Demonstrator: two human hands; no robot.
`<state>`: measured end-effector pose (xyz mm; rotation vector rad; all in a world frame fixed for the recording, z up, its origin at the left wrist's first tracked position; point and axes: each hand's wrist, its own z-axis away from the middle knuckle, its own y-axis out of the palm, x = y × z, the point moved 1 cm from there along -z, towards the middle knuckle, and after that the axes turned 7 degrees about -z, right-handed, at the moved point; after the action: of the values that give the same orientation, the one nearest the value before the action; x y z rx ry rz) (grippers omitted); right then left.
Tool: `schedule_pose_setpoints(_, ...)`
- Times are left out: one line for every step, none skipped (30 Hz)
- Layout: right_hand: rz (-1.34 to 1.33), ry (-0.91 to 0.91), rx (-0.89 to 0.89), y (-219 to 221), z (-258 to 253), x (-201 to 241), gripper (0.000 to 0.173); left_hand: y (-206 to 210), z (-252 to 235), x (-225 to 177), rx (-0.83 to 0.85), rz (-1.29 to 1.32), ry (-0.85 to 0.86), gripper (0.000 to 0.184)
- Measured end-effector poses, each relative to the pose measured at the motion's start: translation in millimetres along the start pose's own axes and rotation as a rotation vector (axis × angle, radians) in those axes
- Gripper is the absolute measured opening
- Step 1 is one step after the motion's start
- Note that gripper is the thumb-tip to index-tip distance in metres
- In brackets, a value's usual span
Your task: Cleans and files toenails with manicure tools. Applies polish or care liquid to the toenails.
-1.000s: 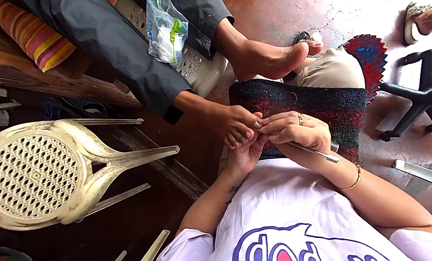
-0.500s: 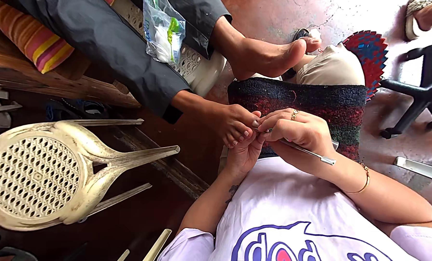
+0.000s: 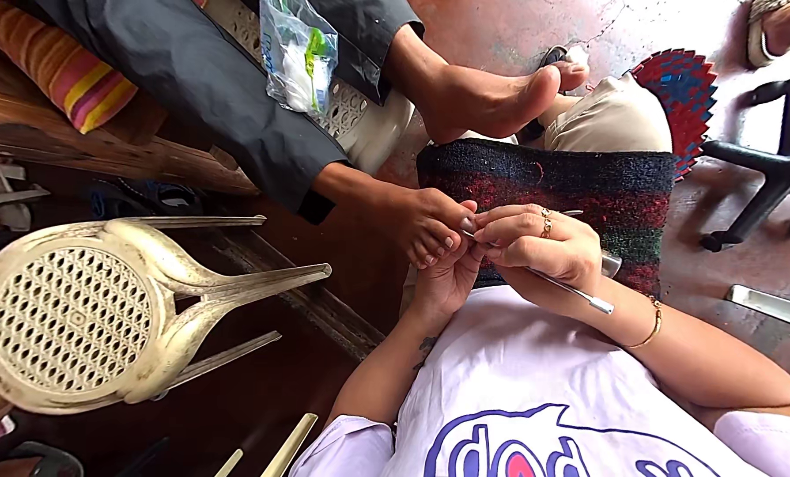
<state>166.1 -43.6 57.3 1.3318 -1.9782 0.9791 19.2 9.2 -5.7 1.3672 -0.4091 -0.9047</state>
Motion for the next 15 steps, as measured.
schedule_pose_setpoints(0.007, 0.034, 0.001, -0.2, -2.2, 4.0, 0.012, 0.2, 0.4, -0.1, -0.006, -0.007, 0.003, 0.029)
schedule_pose_setpoints(0.015, 0.076, 0.006, -0.7, -4.9, 8.2, 0.013, 0.1, 0.9, -0.1, -0.010, -0.017, 0.006, 0.030)
schedule_pose_setpoints(0.026, 0.118, 0.008, -1.1, -7.7, 11.8, 0.013, 0.1, 1.2, 0.2, -0.013, -0.030, 0.012, 0.030)
schedule_pose_setpoints(0.041, 0.153, 0.010, -1.1, -10.4, 14.3, 0.013, 0.4, 1.0, 0.5, -0.016, -0.040, 0.018, 0.030)
schedule_pose_setpoints(0.061, 0.179, 0.017, -1.2, -13.2, 15.7, 0.013, 0.6, 0.7, 0.7, -0.015, -0.039, 0.020, 0.030)
schedule_pose_setpoints(0.082, 0.197, 0.027, -1.3, -15.9, 16.3, 0.013, 0.5, 0.7, 0.6, -0.012, -0.036, 0.020, 0.030)
schedule_pose_setpoints(0.093, 0.211, 0.036, -1.7, -18.4, 16.5, 0.014, 0.2, 0.8, 0.6, -0.010, -0.029, 0.019, 0.030)
schedule_pose_setpoints(0.086, 0.223, 0.042, -2.4, -20.6, 16.2, 0.013, -0.1, 0.8, 0.4, -0.011, -0.017, 0.016, 0.031)
schedule_pose_setpoints(0.068, 0.231, 0.045, -3.3, -22.1, 15.2, 0.012, -0.3, 0.8, 0.2, -0.012, -0.011, 0.012, 0.030)
schedule_pose_setpoints(0.047, 0.236, 0.043, -4.2, -22.7, 13.7, 0.012, -0.1, 0.8, -0.1, -0.016, -0.009, 0.011, 0.029)
schedule_pose_setpoints(0.020, 0.237, 0.037, -4.8, -22.5, 11.7, 0.011, 0.1, 0.9, -0.3, -0.020, -0.010, 0.011, 0.030)
schedule_pose_setpoints(-0.006, 0.231, 0.027, -5.1, -21.6, 9.4, 0.010, 0.2, 1.0, -0.5, -0.018, -0.012, 0.011, 0.030)
schedule_pose_setpoints(-0.029, 0.219, 0.015, -5.2, -20.2, 6.8, 0.009, 0.0, 1.0, -0.5, -0.011, -0.010, 0.012, 0.030)
schedule_pose_setpoints(-0.048, 0.201, 0.008, -5.4, -18.7, 4.4, 0.009, -0.6, 0.8, -0.4, -0.004, -0.007, 0.013, 0.030)
schedule_pose_setpoints(-0.062, 0.180, 0.004, -5.5, -17.1, 2.4, 0.008, -1.2, 0.6, -0.2, 0.003, -0.003, 0.014, 0.030)
